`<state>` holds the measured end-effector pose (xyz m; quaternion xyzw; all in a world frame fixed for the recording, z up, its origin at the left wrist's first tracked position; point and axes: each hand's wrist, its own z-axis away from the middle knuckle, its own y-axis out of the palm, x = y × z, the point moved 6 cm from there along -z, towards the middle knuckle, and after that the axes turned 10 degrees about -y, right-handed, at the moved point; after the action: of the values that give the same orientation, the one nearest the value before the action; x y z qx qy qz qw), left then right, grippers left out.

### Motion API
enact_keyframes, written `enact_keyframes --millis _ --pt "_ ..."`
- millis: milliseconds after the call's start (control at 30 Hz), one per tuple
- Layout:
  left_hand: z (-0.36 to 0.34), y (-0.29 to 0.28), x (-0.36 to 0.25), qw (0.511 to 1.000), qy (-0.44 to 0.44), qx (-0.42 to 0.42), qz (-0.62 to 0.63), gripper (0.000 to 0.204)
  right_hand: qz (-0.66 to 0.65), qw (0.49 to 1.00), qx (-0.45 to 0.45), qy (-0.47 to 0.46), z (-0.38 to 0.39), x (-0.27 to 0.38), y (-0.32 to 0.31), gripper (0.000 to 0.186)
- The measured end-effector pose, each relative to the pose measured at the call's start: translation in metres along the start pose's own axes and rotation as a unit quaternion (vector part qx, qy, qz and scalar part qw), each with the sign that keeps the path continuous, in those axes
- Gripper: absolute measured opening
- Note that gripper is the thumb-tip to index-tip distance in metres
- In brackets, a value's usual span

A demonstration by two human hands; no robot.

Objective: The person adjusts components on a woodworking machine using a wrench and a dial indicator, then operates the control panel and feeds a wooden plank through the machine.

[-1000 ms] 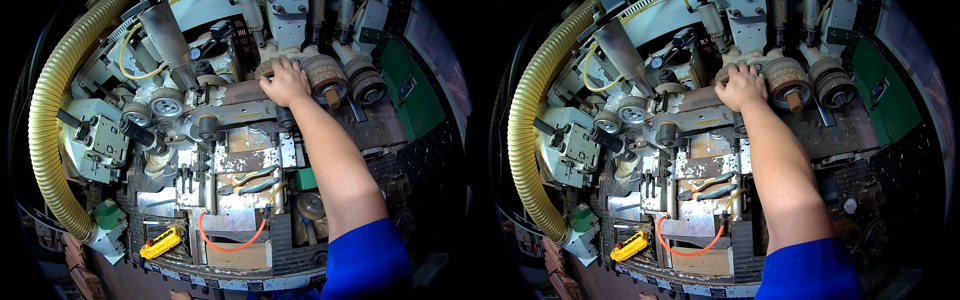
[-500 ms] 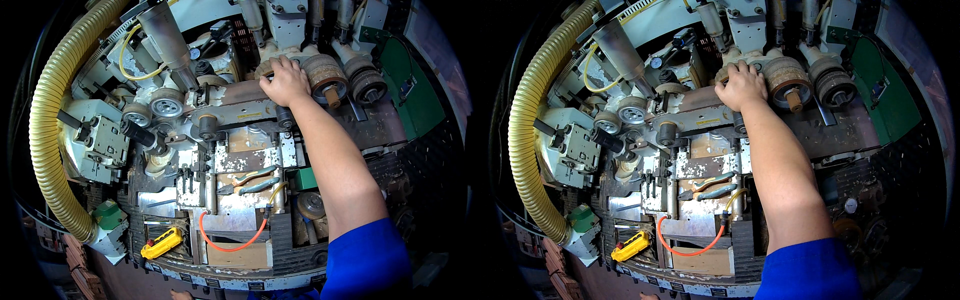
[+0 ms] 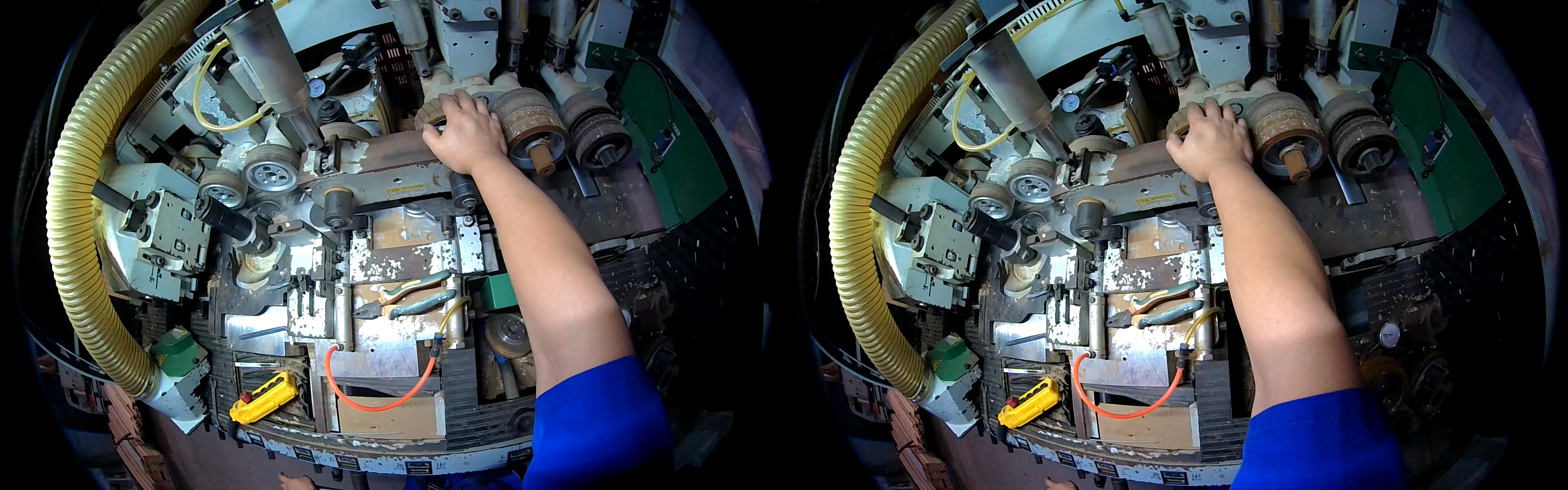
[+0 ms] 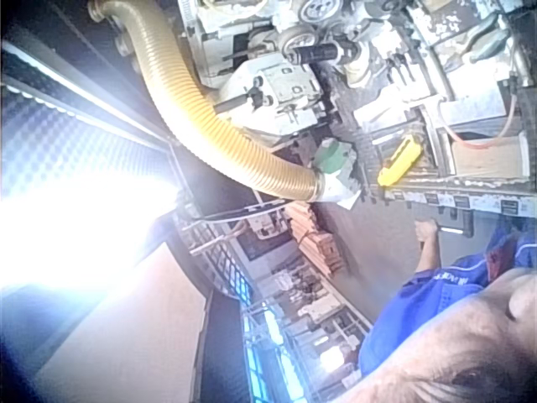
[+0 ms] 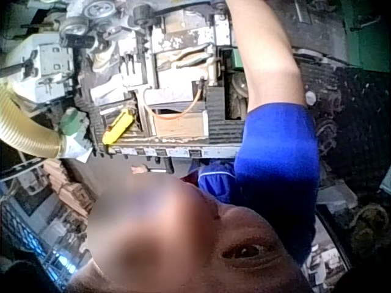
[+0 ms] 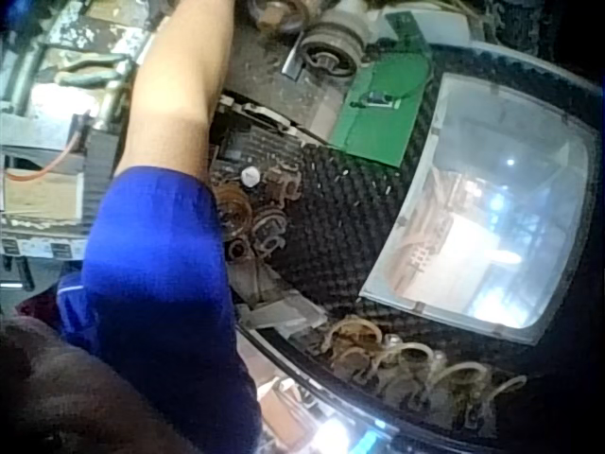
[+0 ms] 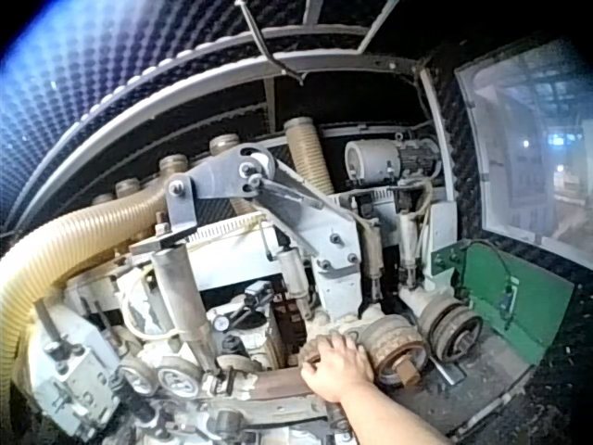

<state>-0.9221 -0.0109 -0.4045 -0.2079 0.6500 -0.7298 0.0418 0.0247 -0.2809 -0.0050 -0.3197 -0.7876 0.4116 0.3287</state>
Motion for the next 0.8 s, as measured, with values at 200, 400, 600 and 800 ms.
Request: enact_keyframes --millis 200,400,600,800 --pt "0.056 -0.053 -0.052 0.995 0.018 0.068 -0.068 0.056 0.018 1.000 0.005 0.012 0.006 -0.014 -0.006 0.066" --pt "0.056 -0.072 -0.030 0.997 -0.005 0.065 -0.051 0.058 0.003 1.000 -0.015 -0.006 0.001 -0.003 0.005 0.067" --pt "0.052 -0.057 -0.033 0.997 0.006 0.064 -0.031 0.059 0.002 0.999 0.037 0.006 -0.001 0.000 -0.001 0.070" --pt "0.047 -0.047 -0.033 0.997 0.022 0.067 -0.013 0.061 0.004 1.000 -0.023 -0.014 0.002 0.000 0.003 0.066"
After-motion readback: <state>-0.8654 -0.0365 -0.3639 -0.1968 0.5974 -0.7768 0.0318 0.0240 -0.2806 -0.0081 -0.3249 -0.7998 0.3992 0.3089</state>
